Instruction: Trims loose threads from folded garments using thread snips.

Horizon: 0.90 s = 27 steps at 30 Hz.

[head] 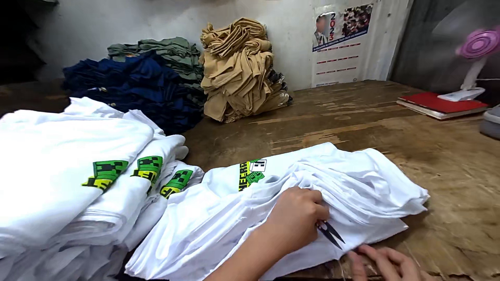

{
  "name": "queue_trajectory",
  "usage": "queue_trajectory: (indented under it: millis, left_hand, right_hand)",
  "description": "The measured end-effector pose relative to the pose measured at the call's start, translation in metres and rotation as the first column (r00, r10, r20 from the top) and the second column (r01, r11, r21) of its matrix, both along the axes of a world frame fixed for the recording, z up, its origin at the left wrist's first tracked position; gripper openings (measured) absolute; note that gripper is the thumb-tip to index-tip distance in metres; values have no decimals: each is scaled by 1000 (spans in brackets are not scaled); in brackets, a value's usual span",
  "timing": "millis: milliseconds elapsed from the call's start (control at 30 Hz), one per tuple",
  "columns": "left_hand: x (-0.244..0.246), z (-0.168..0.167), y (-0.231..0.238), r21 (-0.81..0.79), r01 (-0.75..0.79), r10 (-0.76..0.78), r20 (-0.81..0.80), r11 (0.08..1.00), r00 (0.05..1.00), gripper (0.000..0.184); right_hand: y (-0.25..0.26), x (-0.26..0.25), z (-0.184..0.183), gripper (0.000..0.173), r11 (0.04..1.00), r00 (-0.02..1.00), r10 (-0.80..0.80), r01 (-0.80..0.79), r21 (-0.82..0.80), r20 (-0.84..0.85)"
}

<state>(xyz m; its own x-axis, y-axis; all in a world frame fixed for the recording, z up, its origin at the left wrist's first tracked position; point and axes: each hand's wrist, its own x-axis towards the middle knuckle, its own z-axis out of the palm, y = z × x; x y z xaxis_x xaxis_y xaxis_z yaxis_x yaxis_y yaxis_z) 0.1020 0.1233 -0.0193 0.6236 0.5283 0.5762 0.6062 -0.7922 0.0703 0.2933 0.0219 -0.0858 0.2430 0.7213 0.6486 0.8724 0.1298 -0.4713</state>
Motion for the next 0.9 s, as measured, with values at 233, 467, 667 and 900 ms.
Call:
queue_trajectory:
  millis: [233, 467, 667, 900]
  left_hand:
    - [-14, -4, 8, -169, 126, -133, -26, 978, 991, 29]
    - [-22, 1, 13, -278, 217, -230, -15, 936, 973, 23]
    - [-47, 9, 0, -422, 322, -332, 53, 848, 942, 17]
    - [-20, 1, -12, -334, 47, -42, 23, 941, 999, 14]
  right_hand:
    - [-2, -11, -6, 21, 976, 990, 100, -79, 201, -100]
    - [12, -45, 4, 36, 979, 998, -58, 49, 200, 37]
    - [-4, -35, -2, 30, 846, 827, 532, -516, 132, -179]
    - [-12, -25, -6, 11, 969, 978, 204, -207, 138, 36]
